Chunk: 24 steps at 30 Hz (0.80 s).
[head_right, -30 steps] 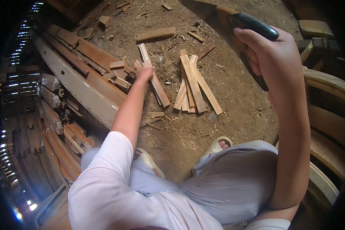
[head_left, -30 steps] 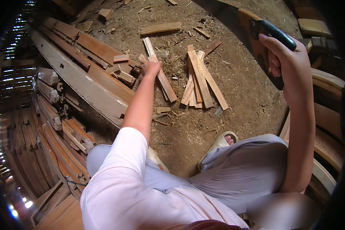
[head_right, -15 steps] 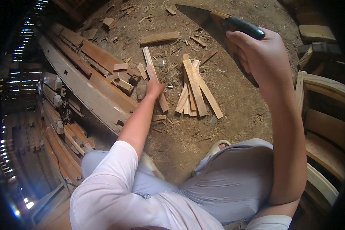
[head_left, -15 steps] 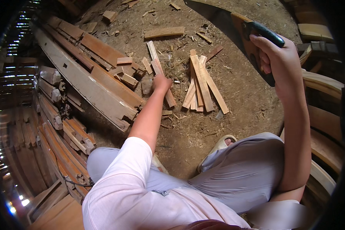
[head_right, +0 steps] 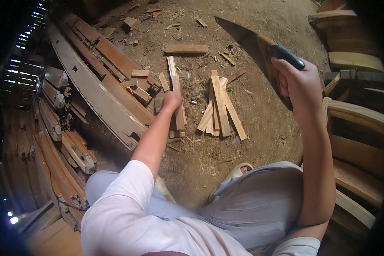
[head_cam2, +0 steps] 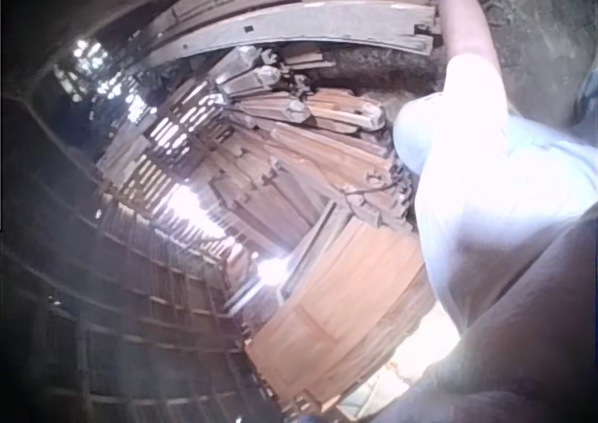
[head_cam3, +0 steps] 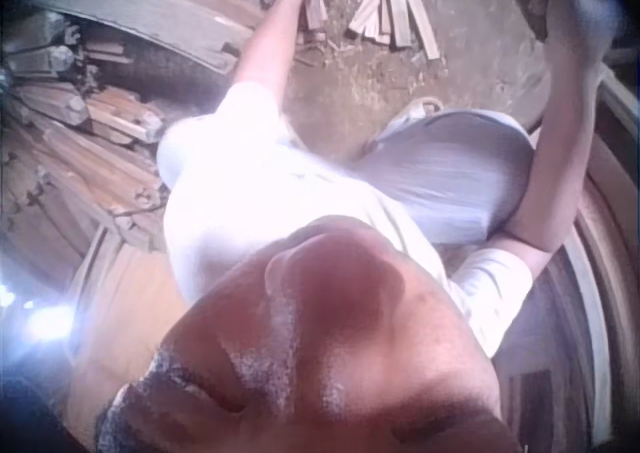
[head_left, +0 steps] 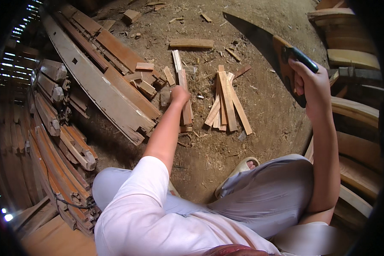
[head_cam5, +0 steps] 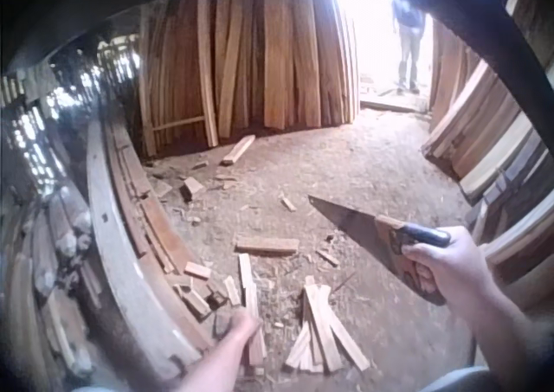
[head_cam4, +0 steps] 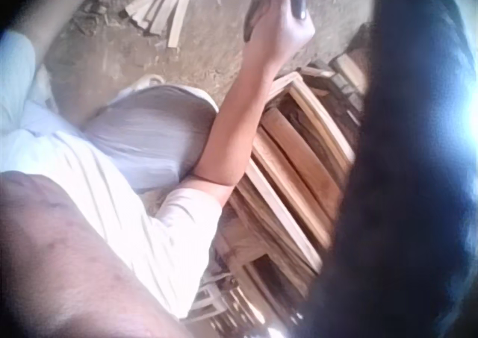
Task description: The person sits on the floor and uses a hand saw to cut small wooden strips into shorter pieces. They hold the wood with one hand and saw with the other, periodically inspecting the cut pieces and stacking them on the ground.
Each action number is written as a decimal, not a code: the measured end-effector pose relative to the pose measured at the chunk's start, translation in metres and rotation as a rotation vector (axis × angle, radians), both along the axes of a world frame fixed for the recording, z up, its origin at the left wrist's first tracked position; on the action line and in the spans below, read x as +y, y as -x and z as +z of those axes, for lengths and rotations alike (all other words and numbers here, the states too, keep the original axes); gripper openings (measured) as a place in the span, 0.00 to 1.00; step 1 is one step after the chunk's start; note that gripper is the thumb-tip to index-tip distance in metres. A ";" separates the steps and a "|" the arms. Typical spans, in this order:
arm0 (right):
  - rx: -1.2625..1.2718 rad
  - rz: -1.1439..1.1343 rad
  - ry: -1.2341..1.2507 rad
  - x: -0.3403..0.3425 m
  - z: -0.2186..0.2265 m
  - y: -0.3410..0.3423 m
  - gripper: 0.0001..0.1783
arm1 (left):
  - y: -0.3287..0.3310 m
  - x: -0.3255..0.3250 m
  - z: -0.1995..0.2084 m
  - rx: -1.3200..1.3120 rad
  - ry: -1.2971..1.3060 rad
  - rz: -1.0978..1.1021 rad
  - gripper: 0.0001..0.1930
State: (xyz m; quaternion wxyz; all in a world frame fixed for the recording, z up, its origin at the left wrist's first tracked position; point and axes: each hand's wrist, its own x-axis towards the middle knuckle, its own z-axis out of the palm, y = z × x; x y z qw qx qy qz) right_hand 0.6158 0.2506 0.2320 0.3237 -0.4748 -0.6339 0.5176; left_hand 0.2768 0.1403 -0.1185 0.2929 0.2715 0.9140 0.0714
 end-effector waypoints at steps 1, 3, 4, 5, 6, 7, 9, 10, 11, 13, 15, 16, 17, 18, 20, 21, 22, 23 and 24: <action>-0.001 -0.002 -0.010 -0.001 0.002 0.002 0.12 | 0.000 0.002 -0.012 0.025 -0.033 0.027 0.28; -0.017 0.003 -0.009 -0.004 -0.002 0.005 0.09 | -0.004 0.000 -0.015 0.012 -0.033 0.078 0.28; 0.001 0.007 -0.013 -0.004 -0.002 0.006 0.08 | -0.006 0.001 -0.016 0.017 -0.054 0.120 0.27; -0.023 -0.004 -0.018 -0.006 -0.002 0.006 0.09 | -0.011 0.000 -0.013 0.020 -0.070 0.163 0.25; -0.045 -0.015 -0.025 -0.009 -0.002 0.007 0.10 | -0.013 -0.001 -0.010 -0.015 -0.073 0.145 0.24; -0.066 -0.025 -0.031 -0.011 -0.002 0.008 0.11 | -0.014 -0.001 -0.005 -0.048 -0.077 0.128 0.22; -0.081 -0.014 -0.037 -0.010 -0.004 0.005 0.11 | -0.009 0.001 -0.002 -0.055 -0.100 0.100 0.20; -0.069 -0.006 -0.033 -0.011 -0.002 0.007 0.10 | -0.004 0.001 0.000 -0.032 -0.116 0.098 0.18; -0.057 -0.003 -0.024 -0.012 -0.003 0.007 0.10 | 0.000 -0.001 0.001 -0.008 -0.128 0.089 0.17; -0.044 -0.003 -0.019 -0.010 -0.006 0.003 0.13 | 0.001 -0.001 0.034 -0.216 -0.175 0.138 0.18; -0.035 0.003 -0.021 -0.016 -0.005 0.017 0.15 | 0.013 -0.003 0.045 -0.524 -0.373 0.260 0.14; -0.085 0.050 -0.018 -0.011 -0.008 0.018 0.16 | 0.013 -0.003 0.049 -0.704 -0.523 0.274 0.13; -0.071 0.066 -0.023 -0.009 -0.005 0.019 0.16 | 0.004 0.001 0.060 -0.898 -0.668 0.276 0.12; -0.057 0.079 -0.015 -0.010 -0.007 0.025 0.17 | -0.007 0.005 0.074 -0.982 -0.725 0.228 0.13; -0.030 0.069 -0.002 -0.011 -0.011 0.035 0.19 | -0.040 0.013 0.123 -1.157 -0.865 0.103 0.14; -0.019 0.050 0.001 -0.012 -0.012 0.037 0.20 | -0.056 0.015 0.146 -1.233 -0.906 0.030 0.14; -0.005 0.037 0.002 -0.012 -0.014 0.040 0.22 | -0.070 0.016 0.163 -1.306 -0.951 -0.039 0.15; 0.032 0.011 -0.005 -0.010 -0.017 0.045 0.22 | -0.080 0.016 0.178 -1.330 -0.955 -0.076 0.15; 0.067 -0.019 -0.013 -0.007 -0.020 0.050 0.23 | -0.091 0.017 0.190 -1.359 -0.957 -0.114 0.16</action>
